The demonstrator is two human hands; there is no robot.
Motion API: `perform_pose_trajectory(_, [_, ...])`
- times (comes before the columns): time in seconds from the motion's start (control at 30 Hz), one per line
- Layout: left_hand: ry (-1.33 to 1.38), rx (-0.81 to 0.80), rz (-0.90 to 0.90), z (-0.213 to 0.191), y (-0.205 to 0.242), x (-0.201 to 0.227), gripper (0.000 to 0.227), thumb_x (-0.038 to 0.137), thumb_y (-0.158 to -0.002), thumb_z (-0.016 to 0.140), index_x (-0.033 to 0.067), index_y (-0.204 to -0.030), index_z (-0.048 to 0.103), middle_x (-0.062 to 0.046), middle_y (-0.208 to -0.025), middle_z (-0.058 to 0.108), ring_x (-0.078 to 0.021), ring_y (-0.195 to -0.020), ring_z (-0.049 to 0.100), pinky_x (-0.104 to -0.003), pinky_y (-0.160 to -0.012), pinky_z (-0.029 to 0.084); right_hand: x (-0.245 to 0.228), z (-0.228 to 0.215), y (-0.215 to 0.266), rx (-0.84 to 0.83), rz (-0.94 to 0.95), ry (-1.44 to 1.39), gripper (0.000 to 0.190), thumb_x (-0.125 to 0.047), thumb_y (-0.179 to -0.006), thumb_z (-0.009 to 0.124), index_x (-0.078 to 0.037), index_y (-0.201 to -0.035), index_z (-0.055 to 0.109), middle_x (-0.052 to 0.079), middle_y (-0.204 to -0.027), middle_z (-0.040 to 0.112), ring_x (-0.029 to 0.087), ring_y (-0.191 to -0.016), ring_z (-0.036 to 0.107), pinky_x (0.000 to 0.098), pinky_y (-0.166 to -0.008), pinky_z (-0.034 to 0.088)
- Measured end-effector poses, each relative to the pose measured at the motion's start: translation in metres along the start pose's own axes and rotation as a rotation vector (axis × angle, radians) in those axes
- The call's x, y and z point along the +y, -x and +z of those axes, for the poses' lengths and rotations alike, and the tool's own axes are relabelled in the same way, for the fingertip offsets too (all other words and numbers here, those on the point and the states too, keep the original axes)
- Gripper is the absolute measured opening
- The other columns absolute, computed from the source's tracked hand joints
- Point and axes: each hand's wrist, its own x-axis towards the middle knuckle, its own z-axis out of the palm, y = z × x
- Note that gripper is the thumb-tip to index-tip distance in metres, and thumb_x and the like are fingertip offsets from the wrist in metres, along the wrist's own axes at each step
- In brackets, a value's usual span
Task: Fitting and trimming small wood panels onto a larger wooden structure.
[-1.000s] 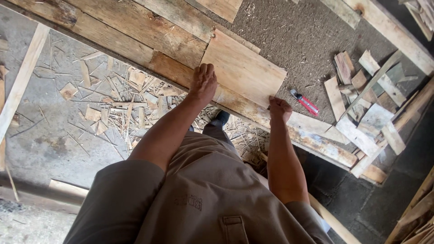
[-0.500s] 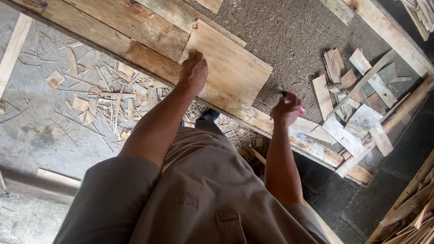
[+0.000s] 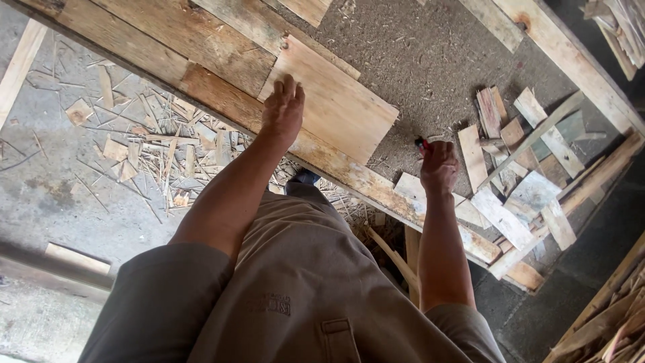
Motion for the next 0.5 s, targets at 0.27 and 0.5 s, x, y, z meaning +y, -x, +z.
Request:
perform_pose_trajectory(0.27, [-0.079, -0.084, 0.008, -0.006, -0.005, 0.001, 0.046, 0.014, -0.097, 0.061, 0.0065, -0.142, 0.049, -0.024, -0.166, 0.017, -0.0382, -0.131, 0.046, -0.027, -0.058, 0.058, -0.084, -0.021, -0.045, 0.173, -0.307, -0.810, 0.016, -0.021, -0.117, 0.042, -0.006, -0.122, 0.043, 0.008, -0.084, 0.067, 0.015, -0.065, 0.063, 0.0320, -0.050, 0.054])
perform_pose_trajectory(0.5, [-0.133, -0.167, 0.007, -0.027, 0.008, 0.006, 0.056, 0.018, -0.089, 0.070, 0.0049, -0.140, 0.050, -0.025, -0.166, 0.022, -0.0334, -0.124, 0.050, -0.032, -0.072, 0.058, -0.222, -0.052, -0.067, -0.258, -0.376, -1.004, 0.027, -0.016, -0.110, 0.044, -0.008, -0.136, 0.042, 0.011, -0.086, 0.064, 0.018, -0.059, 0.063, 0.0373, -0.049, 0.057])
